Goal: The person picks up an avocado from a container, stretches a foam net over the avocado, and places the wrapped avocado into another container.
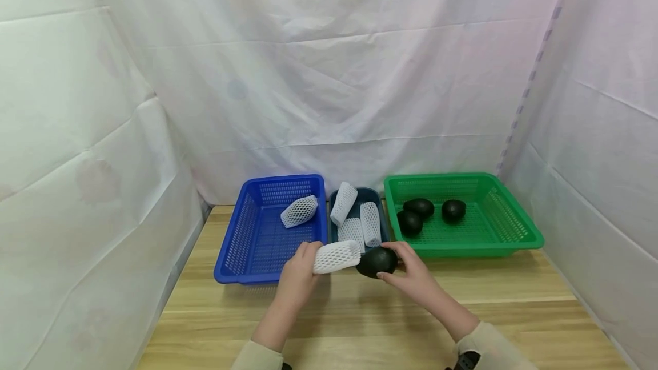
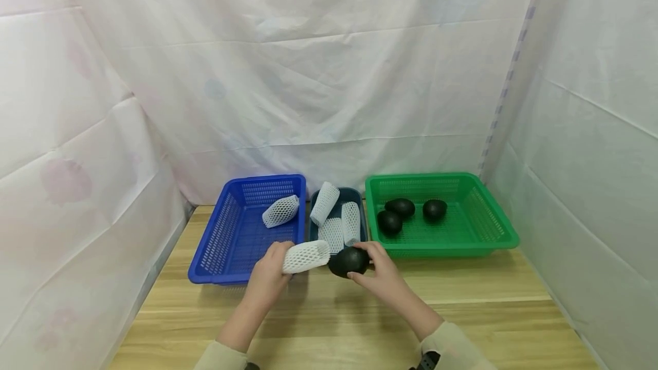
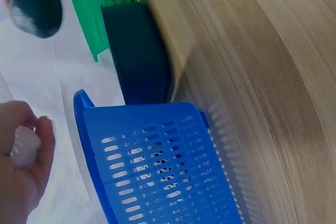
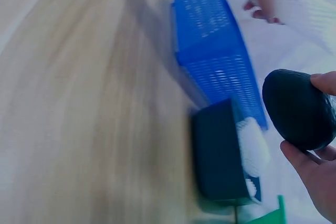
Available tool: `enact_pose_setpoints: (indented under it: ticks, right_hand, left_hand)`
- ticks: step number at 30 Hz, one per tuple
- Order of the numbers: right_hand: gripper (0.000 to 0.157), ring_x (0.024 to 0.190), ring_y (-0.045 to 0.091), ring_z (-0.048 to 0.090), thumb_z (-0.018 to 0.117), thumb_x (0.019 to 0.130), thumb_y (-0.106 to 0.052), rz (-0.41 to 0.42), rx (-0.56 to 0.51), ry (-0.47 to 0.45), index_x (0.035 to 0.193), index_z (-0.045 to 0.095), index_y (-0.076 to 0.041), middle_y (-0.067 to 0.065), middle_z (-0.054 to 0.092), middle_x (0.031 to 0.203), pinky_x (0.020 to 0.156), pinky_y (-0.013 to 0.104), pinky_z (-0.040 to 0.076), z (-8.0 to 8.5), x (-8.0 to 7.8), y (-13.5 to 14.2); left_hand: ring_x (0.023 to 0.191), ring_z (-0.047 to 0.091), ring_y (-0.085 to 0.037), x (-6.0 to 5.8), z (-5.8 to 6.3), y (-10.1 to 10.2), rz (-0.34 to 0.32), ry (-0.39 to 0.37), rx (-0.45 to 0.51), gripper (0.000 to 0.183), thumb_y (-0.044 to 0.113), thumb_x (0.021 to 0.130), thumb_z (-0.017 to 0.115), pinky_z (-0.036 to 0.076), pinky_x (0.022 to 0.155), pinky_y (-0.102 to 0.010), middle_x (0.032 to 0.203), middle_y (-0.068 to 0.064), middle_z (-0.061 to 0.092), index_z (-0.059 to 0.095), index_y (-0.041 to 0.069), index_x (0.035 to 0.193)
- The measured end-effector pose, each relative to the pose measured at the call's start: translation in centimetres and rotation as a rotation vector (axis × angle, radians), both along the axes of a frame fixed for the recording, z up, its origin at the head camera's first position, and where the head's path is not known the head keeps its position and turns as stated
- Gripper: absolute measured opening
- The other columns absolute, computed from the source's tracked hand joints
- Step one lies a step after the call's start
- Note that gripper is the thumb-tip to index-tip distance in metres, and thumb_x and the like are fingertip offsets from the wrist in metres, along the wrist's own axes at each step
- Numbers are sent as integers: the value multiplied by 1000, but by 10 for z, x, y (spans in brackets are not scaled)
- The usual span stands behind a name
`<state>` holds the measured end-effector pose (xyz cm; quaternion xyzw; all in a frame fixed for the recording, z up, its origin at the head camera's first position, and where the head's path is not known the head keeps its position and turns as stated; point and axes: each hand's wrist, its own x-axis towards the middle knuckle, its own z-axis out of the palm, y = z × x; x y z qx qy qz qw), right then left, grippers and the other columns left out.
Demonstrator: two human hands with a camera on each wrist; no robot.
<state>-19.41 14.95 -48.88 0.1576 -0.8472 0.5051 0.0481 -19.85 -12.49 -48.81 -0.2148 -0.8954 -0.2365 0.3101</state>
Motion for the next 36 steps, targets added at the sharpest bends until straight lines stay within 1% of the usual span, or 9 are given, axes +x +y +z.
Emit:
enact_pose_setpoints:
  ticks: [3,6,8,11,15,19,25,31,36]
  right_hand:
    - [56,108,25,58,81,82,-18,-7,-26,24,132,56,-12,8,52,126,85,38,53,11,2,4]
    - [56,107,26,59,78,84,-21,-10,-59,33,134,54,-13,8,51,129,85,39,53,19,4,8]
    - [55,107,26,61,77,86,-22,-11,-79,36,135,53,-14,8,50,131,86,37,53,24,6,10]
    - [56,107,24,62,76,87,-23,-11,-97,43,137,51,-15,8,48,133,86,31,53,31,9,11]
    - [58,107,22,62,75,87,-22,5,-120,36,138,50,-15,7,47,135,85,24,52,38,12,11]
    - [57,107,21,62,75,87,-21,36,-163,29,138,50,-18,7,46,135,86,24,52,45,15,9]
    - [55,108,21,62,75,88,-20,72,-186,35,137,51,-21,7,46,137,86,26,52,51,17,4]
    - [54,110,22,61,76,87,-21,75,-156,46,136,53,-21,5,48,136,90,28,51,52,18,-1]
    - [54,112,20,60,78,85,-25,68,-121,67,133,55,-22,2,51,132,93,36,50,52,18,-7]
  left_hand:
    - [73,64,-25,1,0,-1,5,-38,2,50,-5,69,79,54,62,-42,92,-5,59,58,8,112]
    - [80,65,-25,1,1,-1,15,-81,0,46,-1,73,79,55,67,-42,95,-6,62,57,8,113]
    - [85,66,-25,2,1,-2,21,-105,0,44,2,76,80,56,71,-42,98,-7,64,57,8,113]
    - [86,67,-25,2,1,-3,27,-116,-1,40,6,76,80,56,72,-42,98,-7,66,58,8,110]
    - [79,68,-25,3,-1,-4,27,-91,-4,38,8,74,82,56,65,-42,92,-7,68,58,8,103]
    - [74,68,-25,3,-2,-4,33,-58,-18,36,11,74,82,55,60,-41,88,-8,69,58,8,101]
    - [69,68,-25,3,-4,-3,20,-12,-36,34,12,74,81,54,56,-41,83,-8,69,57,9,98]
    - [70,68,-24,4,-3,3,-6,10,-36,30,12,75,79,54,57,-40,83,-6,69,58,10,97]
    - [66,66,-24,4,-2,7,-4,21,-41,31,11,74,79,52,53,-41,78,-6,67,58,10,95]
